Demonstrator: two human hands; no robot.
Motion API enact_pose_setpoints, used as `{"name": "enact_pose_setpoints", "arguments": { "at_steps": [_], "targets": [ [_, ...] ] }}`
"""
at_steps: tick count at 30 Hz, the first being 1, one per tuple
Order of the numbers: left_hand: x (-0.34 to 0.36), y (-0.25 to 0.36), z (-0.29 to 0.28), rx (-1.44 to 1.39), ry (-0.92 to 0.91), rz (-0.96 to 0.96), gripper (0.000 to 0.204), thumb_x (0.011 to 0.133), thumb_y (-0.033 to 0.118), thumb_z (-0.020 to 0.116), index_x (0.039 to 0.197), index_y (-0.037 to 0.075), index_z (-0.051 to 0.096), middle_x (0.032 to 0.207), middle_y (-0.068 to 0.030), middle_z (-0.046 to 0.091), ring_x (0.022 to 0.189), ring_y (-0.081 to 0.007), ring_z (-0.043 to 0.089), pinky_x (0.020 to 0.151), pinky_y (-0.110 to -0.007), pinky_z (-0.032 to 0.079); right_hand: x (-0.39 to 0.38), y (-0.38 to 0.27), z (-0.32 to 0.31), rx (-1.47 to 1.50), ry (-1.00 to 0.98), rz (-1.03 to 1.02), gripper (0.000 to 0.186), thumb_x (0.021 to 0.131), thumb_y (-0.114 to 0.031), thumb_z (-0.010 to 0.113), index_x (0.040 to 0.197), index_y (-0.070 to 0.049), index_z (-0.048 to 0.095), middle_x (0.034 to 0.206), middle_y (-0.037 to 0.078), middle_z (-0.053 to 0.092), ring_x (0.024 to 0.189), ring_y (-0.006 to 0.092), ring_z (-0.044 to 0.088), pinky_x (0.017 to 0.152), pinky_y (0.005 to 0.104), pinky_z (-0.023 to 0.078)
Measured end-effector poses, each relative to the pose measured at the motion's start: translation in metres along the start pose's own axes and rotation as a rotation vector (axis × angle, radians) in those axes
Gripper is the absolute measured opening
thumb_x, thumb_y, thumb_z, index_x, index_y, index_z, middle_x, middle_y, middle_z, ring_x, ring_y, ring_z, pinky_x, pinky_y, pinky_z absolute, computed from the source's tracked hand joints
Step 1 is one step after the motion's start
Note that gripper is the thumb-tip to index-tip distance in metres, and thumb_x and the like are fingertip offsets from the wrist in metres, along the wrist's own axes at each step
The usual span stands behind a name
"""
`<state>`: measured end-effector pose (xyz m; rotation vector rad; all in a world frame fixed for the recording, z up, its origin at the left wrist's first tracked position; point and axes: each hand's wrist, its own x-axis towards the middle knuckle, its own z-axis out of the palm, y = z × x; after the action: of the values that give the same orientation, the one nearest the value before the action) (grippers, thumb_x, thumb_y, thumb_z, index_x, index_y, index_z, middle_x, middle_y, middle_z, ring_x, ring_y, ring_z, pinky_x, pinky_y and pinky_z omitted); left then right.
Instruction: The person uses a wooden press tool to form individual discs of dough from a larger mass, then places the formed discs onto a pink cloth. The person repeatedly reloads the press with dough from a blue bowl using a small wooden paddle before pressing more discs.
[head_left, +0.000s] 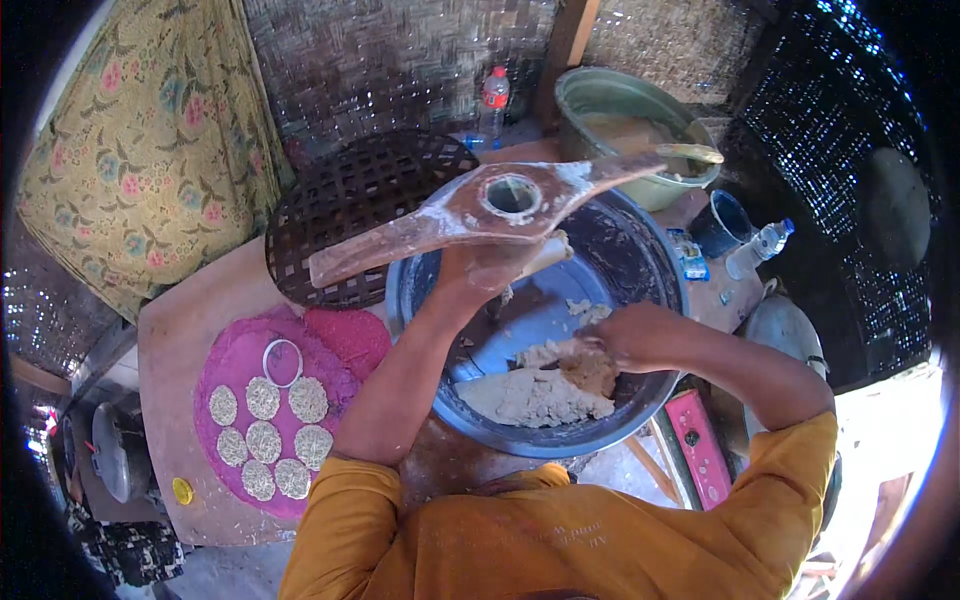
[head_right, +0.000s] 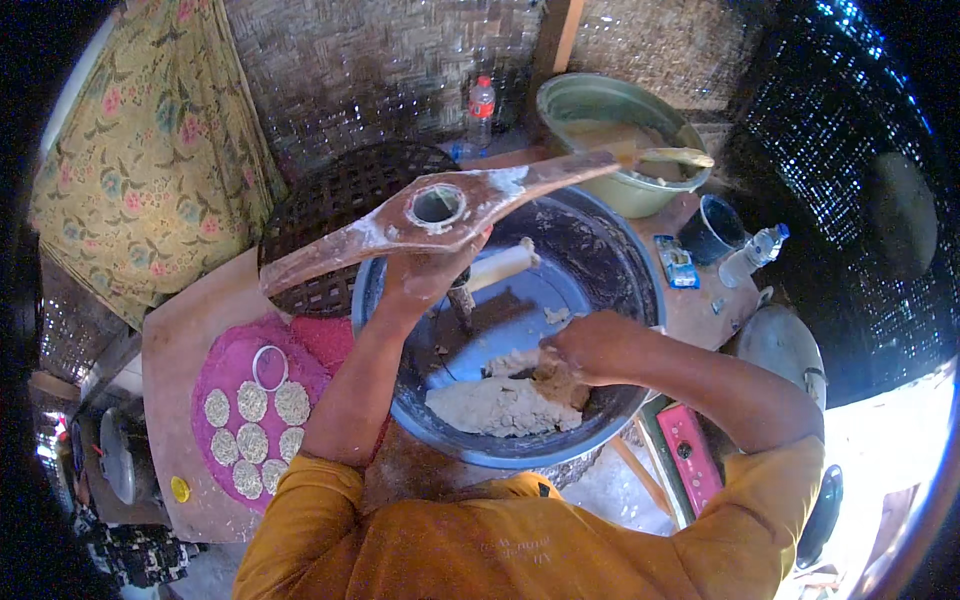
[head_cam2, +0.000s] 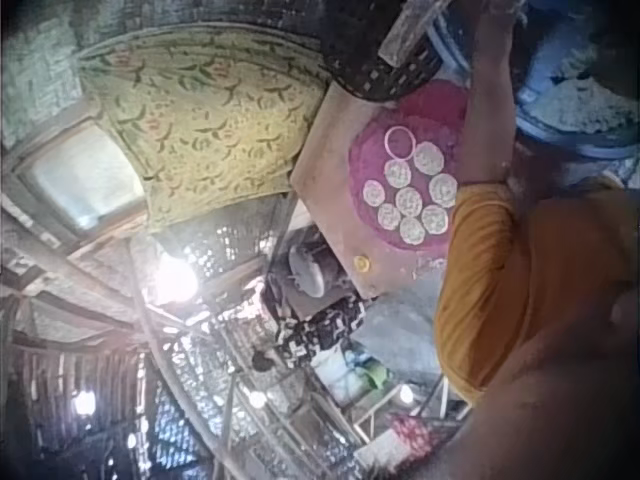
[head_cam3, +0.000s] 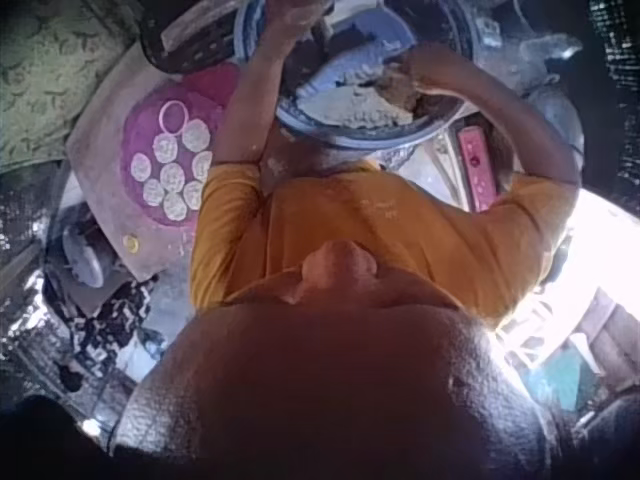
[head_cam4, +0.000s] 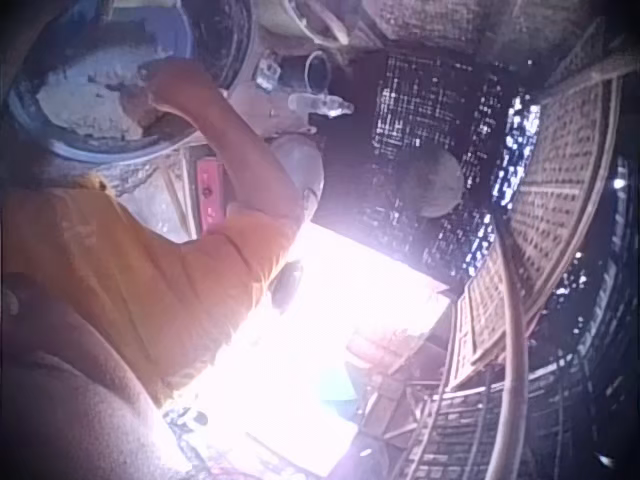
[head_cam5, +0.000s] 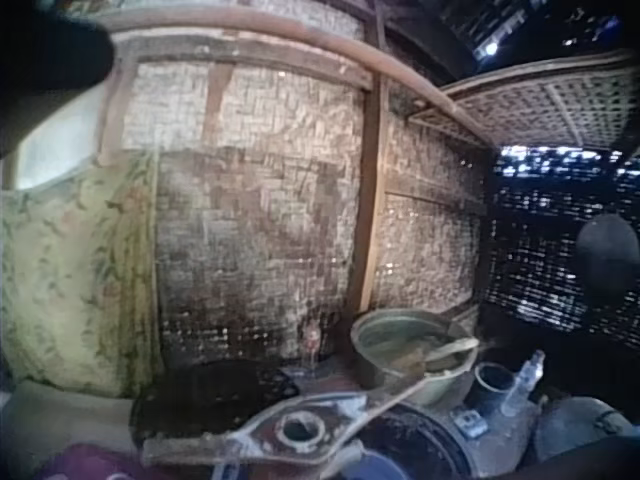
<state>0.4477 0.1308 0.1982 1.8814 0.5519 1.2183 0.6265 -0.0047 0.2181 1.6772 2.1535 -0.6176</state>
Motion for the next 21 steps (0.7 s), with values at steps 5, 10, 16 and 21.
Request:
{"name": "enact_pose_setpoints", "arguments": {
  "at_steps": [5,10,16,21],
  "targets": [
    [0.0,-0.009,-0.004,0.137,-0.116,0.021,0.038,0.076,0.027,0.073,0.111,0.015,0.062,0.112,-0.0069,0.062,0.105,-0.0249,0.057,0.093,-0.039,0.044,0.045,-0.022,0.015,0.121,-0.152,-0.099,0.035,0.077,-0.025,0.056,0.107,-0.009,0.061,0.084,0.021,0.065,0.079,0.0397,0.064,0.071,0.0498,0.051],
    [0.003,0.002,-0.004,0.184,-0.194,-0.086,0.038,0.075,0.023,0.074,0.11,0.015,0.063,0.108,-0.0069,0.062,0.103,-0.0251,0.057,0.093,-0.039,0.044,0.046,-0.04,0.011,0.05,-0.155,-0.203,0.039,0.074,-0.029,0.055,0.107,-0.007,0.061,0.076,0.023,0.063,0.074,0.0396,0.064,0.067,0.0499,0.052],
    [-0.001,-0.009,0.003,0.121,-0.082,-0.025,0.033,0.076,0.02,0.073,0.107,0.013,0.064,0.105,-0.0072,0.064,0.098,-0.0257,0.059,0.091,-0.041,0.044,-0.02,-0.057,0.007,0.002,0.027,-0.209,0.046,0.08,-0.023,0.053,0.123,-0.008,0.055,0.066,0.017,0.061,0.059,0.0367,0.061,0.058,0.0479,0.05],
    [0.0,-0.016,0.001,0.538,0.116,0.589,0.029,0.074,0.011,0.074,0.101,0.01,0.066,0.099,-0.0096,0.066,0.094,-0.0268,0.061,0.085,-0.041,0.047,-0.102,-0.064,-0.002,-0.014,0.044,-0.049,0.039,0.082,-0.016,0.053,0.12,-0.007,0.056,0.069,0.018,0.063,0.062,0.0343,0.064,0.055,0.0463,0.051]
  ]
}}
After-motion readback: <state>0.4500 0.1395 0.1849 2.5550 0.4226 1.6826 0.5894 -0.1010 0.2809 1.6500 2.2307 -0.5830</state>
